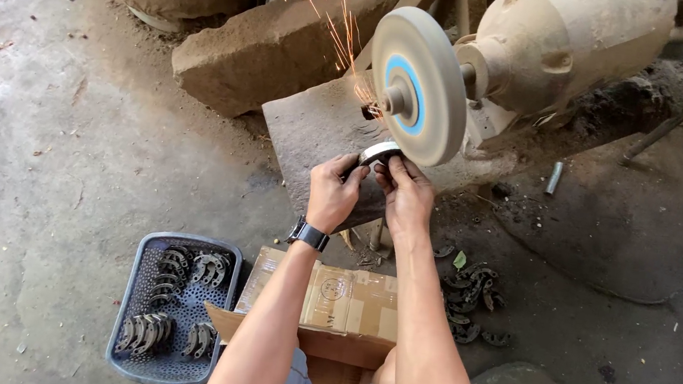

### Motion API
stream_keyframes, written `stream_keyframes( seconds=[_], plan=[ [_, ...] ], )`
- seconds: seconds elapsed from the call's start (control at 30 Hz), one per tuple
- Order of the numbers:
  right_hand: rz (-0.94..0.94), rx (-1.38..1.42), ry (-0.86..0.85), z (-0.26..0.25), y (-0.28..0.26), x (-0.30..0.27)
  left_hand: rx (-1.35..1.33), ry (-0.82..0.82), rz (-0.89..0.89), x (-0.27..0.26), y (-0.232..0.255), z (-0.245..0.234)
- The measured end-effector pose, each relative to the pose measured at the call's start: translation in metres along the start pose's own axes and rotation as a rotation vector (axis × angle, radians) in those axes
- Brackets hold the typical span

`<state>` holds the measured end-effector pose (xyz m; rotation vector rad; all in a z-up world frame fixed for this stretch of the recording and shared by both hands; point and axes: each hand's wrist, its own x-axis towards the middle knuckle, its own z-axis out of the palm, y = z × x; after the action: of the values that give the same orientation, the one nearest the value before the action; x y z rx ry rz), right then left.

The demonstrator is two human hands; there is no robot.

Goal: The person sits on a low stool and repeatedly grinds small metal parts against a rotating bench grinder wheel. They pick up parts from a plastic basket, hold them against the spinning wheel to create sparks, and then place the finished parts back into the basket.

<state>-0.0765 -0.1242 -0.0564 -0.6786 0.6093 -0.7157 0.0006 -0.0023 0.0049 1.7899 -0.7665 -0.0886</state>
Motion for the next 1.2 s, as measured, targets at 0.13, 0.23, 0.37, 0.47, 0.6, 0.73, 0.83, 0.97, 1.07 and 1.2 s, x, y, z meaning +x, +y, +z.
stream_keyframes(
  seconds=[0.13,0.23,0.37,0.47,0.6,0.73,0.83,0.97,1.07,1.2],
  plan=[
    [0.014,-0.002,-0.005,-0.003,-0.002,-0.001,-0.003,0.000,-0.012,0.000,0.002,0.003],
    [-0.013,0.053,0.057,-0.013,-0.010,0.000,-0.011,0.030,0.124,0.002,-0.001,0.018],
    [0.003,0.053,0.071,-0.008,-0.008,0.001,-0.027,0.000,0.033,0.003,0.002,0.013],
    [0.060,0.030,-0.011,0.002,0.002,0.002,-0.018,0.011,-0.010,0.001,-0.009,-0.005],
    [0.155,0.048,-0.047,0.002,0.001,-0.007,-0.010,-0.012,0.059,-0.002,-0.013,-0.013],
    [0.119,0.033,-0.028,-0.009,-0.012,-0.009,-0.006,-0.068,0.038,-0.003,-0.014,0.003],
    [0.048,0.027,-0.021,-0.008,-0.017,-0.009,-0.021,-0.060,0.091,-0.001,-0.012,0.009],
    [0.041,0.018,-0.043,-0.005,-0.009,-0.007,-0.032,-0.012,0.037,-0.002,0.000,-0.001],
    [0.039,0.022,-0.036,-0.005,-0.009,-0.008,-0.024,-0.005,0.049,-0.001,0.001,0.001],
    [0.008,0.059,0.078,-0.017,-0.015,-0.007,-0.024,0.001,0.150,0.001,-0.001,0.018]
  ],
)
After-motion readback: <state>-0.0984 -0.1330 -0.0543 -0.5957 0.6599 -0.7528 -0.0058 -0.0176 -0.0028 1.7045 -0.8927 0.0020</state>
